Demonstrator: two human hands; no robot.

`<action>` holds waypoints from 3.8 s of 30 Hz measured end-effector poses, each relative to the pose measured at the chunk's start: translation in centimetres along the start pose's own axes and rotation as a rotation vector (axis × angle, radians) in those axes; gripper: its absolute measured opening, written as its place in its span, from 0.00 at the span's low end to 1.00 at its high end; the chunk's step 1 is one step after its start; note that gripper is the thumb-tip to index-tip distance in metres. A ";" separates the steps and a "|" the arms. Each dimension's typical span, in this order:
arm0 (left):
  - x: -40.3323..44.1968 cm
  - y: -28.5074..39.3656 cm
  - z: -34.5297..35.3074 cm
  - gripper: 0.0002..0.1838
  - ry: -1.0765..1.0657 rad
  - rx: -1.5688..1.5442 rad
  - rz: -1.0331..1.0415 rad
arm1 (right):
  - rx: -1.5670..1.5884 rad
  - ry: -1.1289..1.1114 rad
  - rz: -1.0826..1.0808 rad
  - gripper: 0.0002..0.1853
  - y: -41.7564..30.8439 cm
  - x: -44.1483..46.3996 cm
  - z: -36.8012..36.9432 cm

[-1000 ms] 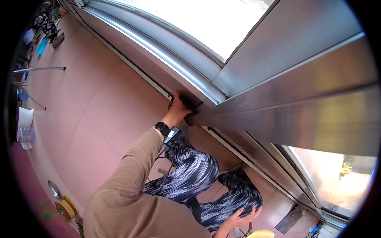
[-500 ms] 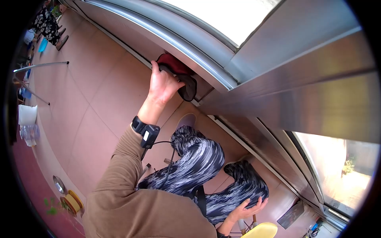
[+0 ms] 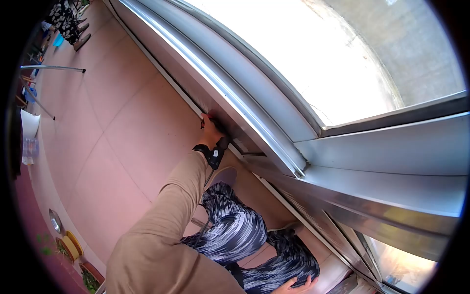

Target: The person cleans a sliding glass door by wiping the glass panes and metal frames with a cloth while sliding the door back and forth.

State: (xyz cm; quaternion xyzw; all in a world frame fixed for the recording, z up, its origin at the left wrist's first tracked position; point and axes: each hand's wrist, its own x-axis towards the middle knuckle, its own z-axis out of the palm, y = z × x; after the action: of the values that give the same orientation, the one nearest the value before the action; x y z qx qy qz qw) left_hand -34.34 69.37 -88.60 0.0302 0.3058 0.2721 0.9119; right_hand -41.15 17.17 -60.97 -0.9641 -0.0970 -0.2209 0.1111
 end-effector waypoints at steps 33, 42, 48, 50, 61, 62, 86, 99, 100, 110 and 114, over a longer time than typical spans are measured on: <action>2.5 3.8 5.2 0.57 0.374 0.075 0.566 | -0.061 -0.058 0.014 0.30 0.5 1.7 0.5; 9.9 -1.1 -8.7 0.56 0.349 0.013 0.247 | -0.093 -0.105 0.034 0.30 -1.5 2.2 0.1; 3.7 2.4 0.6 0.55 0.200 0.057 0.388 | -0.064 -0.093 -0.029 0.29 -1.7 2.5 0.1; 1.0 5.3 5.8 0.54 0.238 0.080 0.451 | -0.036 -0.026 -0.091 0.29 -1.2 2.4 0.3; -10.8 11.4 20.1 0.38 -0.357 -0.010 0.597 | 0.009 0.049 -0.005 0.23 2.8 -0.4 0.8; -13.3 10.3 20.4 0.37 -0.348 -0.027 0.530 | 0.038 0.044 -0.009 0.20 2.7 -0.6 0.6; -33.6 9.3 67.0 0.28 -0.564 1.279 2.349 | 0.172 0.202 0.029 0.19 3.7 0.3 -3.6; -30.3 11.6 61.7 0.28 -0.630 1.366 2.526 | 0.142 0.204 0.006 0.20 4.4 0.4 -4.0; -28.4 10.8 58.2 0.27 -0.621 1.323 2.529 | 0.145 0.210 -0.006 0.20 4.5 0.4 -4.1; -22.4 6.0 31.7 0.21 -0.807 2.065 1.446 | 0.112 0.201 -0.018 0.20 3.5 0.7 -3.4; -23.1 7.6 33.2 0.27 -0.787 2.174 1.508 | 0.090 0.221 -0.024 0.20 3.3 0.4 -2.6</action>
State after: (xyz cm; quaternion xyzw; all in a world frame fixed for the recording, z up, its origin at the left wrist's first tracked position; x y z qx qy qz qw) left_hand -34.31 67.64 -47.51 0.9511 -0.0031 0.2958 0.0892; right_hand -41.09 13.37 -59.09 -0.9266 -0.1056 -0.3226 0.1617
